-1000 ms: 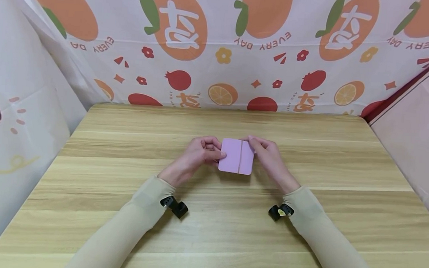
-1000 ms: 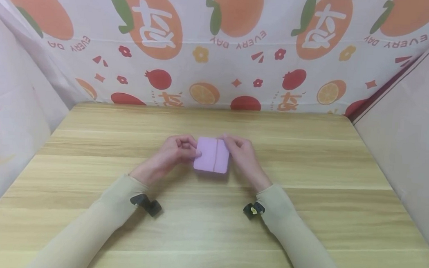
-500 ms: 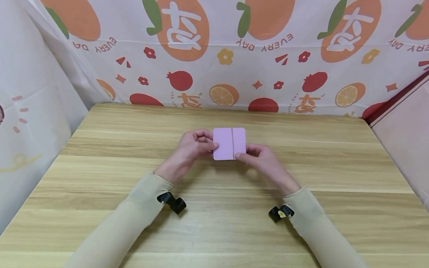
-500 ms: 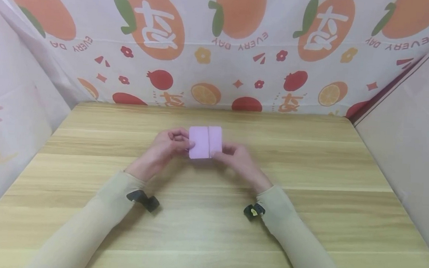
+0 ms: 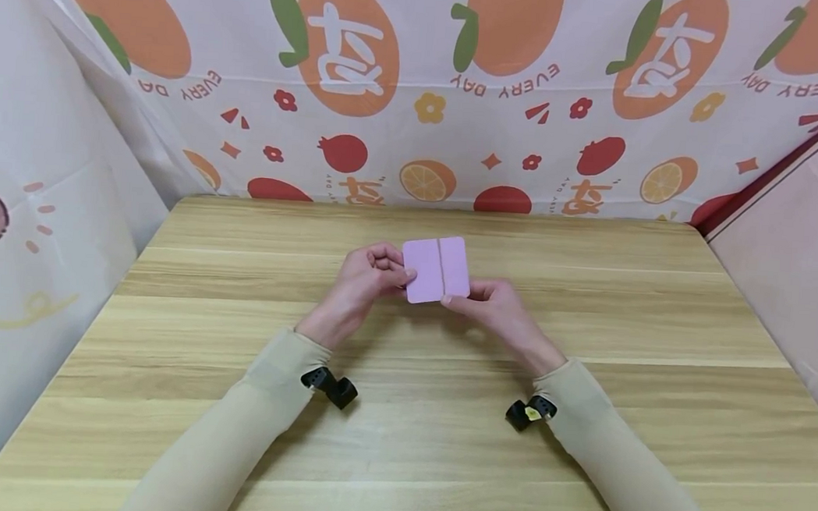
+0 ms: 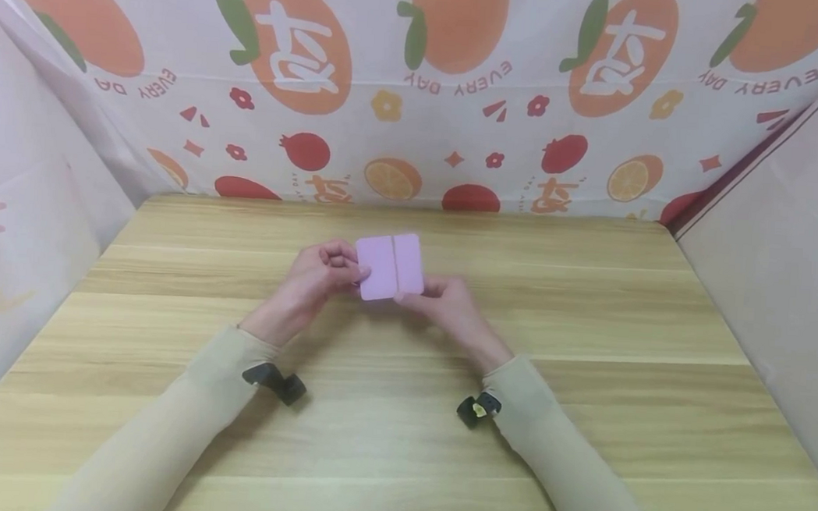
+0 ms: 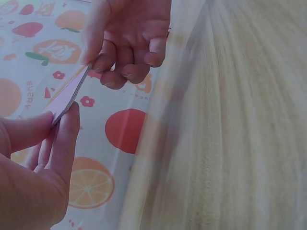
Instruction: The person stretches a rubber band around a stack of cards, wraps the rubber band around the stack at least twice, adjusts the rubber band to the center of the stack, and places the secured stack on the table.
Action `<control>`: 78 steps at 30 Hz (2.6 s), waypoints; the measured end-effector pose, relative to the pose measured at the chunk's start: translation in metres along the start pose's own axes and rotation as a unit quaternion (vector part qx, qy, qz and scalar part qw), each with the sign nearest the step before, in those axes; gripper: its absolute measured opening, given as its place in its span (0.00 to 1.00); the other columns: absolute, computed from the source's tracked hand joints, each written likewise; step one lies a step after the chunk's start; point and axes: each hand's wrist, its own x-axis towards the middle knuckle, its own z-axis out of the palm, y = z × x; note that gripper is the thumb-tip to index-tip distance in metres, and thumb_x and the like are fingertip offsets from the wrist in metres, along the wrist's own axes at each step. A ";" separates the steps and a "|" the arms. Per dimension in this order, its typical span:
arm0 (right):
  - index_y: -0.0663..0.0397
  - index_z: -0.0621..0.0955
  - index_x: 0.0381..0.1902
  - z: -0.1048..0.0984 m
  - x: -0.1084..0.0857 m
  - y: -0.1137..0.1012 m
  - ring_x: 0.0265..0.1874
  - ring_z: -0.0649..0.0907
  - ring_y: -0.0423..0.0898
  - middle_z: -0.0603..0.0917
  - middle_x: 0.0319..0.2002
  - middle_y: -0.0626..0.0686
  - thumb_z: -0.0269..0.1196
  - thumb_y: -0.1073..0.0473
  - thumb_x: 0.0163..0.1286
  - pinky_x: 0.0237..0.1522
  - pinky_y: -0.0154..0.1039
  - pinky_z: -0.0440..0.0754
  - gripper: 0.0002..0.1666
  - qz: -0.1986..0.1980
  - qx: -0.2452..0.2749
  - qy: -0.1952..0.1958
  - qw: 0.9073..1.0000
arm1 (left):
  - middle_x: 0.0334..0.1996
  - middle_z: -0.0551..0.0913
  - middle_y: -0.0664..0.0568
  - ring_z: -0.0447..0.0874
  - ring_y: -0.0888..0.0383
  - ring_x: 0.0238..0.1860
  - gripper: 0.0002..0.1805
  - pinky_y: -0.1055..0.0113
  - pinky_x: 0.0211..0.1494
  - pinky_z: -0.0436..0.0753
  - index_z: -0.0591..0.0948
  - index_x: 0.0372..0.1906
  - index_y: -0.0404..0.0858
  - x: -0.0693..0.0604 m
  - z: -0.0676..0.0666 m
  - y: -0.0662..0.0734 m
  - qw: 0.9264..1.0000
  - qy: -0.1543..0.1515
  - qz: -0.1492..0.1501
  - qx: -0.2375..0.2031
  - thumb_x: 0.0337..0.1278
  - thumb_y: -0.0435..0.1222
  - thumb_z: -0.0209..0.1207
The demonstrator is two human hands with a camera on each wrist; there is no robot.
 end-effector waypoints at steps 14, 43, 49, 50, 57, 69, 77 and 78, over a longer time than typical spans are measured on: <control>0.69 0.85 0.37 0.010 -0.001 0.000 0.30 0.79 0.46 0.82 0.26 0.50 0.70 0.56 0.62 0.36 0.40 0.81 0.17 0.019 0.039 0.002 0.999 | 0.26 0.80 0.52 0.81 0.59 0.30 0.09 0.50 0.49 0.82 0.75 0.36 0.33 0.002 0.003 -0.001 1.000 -0.012 -0.017 -0.012 0.55 0.21 0.63; 0.61 0.83 0.48 -0.008 0.004 -0.003 0.44 0.79 0.47 0.84 0.45 0.55 0.64 0.57 0.70 0.42 0.34 0.79 0.14 -0.133 0.046 0.112 0.984 | 0.27 0.83 0.50 0.81 0.58 0.30 0.08 0.62 0.42 0.83 0.76 0.34 0.34 0.000 0.004 -0.008 0.993 -0.105 -0.035 0.033 0.55 0.24 0.64; 0.61 0.84 0.44 -0.009 0.002 -0.005 0.40 0.78 0.47 0.84 0.42 0.54 0.65 0.56 0.69 0.37 0.33 0.77 0.13 -0.126 0.041 0.110 0.985 | 0.26 0.84 0.51 0.82 0.59 0.29 0.08 0.66 0.37 0.83 0.77 0.32 0.34 -0.001 0.008 -0.009 0.991 -0.125 -0.032 0.042 0.53 0.22 0.64; 0.61 0.84 0.44 -0.009 0.002 -0.005 0.41 0.78 0.47 0.84 0.42 0.54 0.65 0.57 0.69 0.37 0.33 0.77 0.13 -0.123 0.040 0.107 0.986 | 0.25 0.84 0.50 0.82 0.59 0.29 0.08 0.66 0.36 0.83 0.77 0.31 0.34 -0.001 0.008 -0.009 0.991 -0.126 -0.032 0.042 0.53 0.22 0.64; 0.61 0.85 0.42 -0.011 0.004 -0.003 0.40 0.78 0.46 0.85 0.41 0.53 0.66 0.55 0.69 0.38 0.33 0.76 0.14 -0.105 0.041 0.087 0.990 | 0.26 0.84 0.48 0.84 0.56 0.28 0.07 0.60 0.38 0.85 0.78 0.32 0.34 0.000 0.008 -0.015 0.988 -0.139 -0.023 0.060 0.53 0.23 0.65; 0.61 0.86 0.37 -0.007 0.004 -0.001 0.35 0.79 0.45 0.86 0.37 0.53 0.67 0.55 0.67 0.31 0.32 0.75 0.12 -0.097 0.017 0.076 0.992 | 0.26 0.84 0.48 0.83 0.56 0.28 0.06 0.57 0.38 0.85 0.78 0.33 0.33 -0.004 0.010 -0.018 0.985 -0.152 -0.020 0.074 0.53 0.23 0.65; 0.60 0.86 0.40 -0.009 0.002 0.000 0.35 0.79 0.44 0.86 0.38 0.52 0.66 0.53 0.68 0.30 0.32 0.76 0.14 -0.085 0.008 0.082 0.993 | 0.26 0.83 0.47 0.83 0.56 0.28 0.07 0.61 0.35 0.84 0.78 0.33 0.33 -0.003 0.012 -0.020 0.986 -0.149 -0.019 0.068 0.53 0.23 0.64; 0.60 0.86 0.41 -0.009 0.001 0.000 0.35 0.79 0.45 0.86 0.39 0.52 0.66 0.52 0.69 0.31 0.33 0.76 0.15 -0.081 0.009 0.081 0.993 | 0.26 0.83 0.47 0.83 0.56 0.28 0.07 0.62 0.34 0.84 0.77 0.33 0.33 -0.003 0.013 -0.020 0.987 -0.147 -0.019 0.067 0.53 0.23 0.64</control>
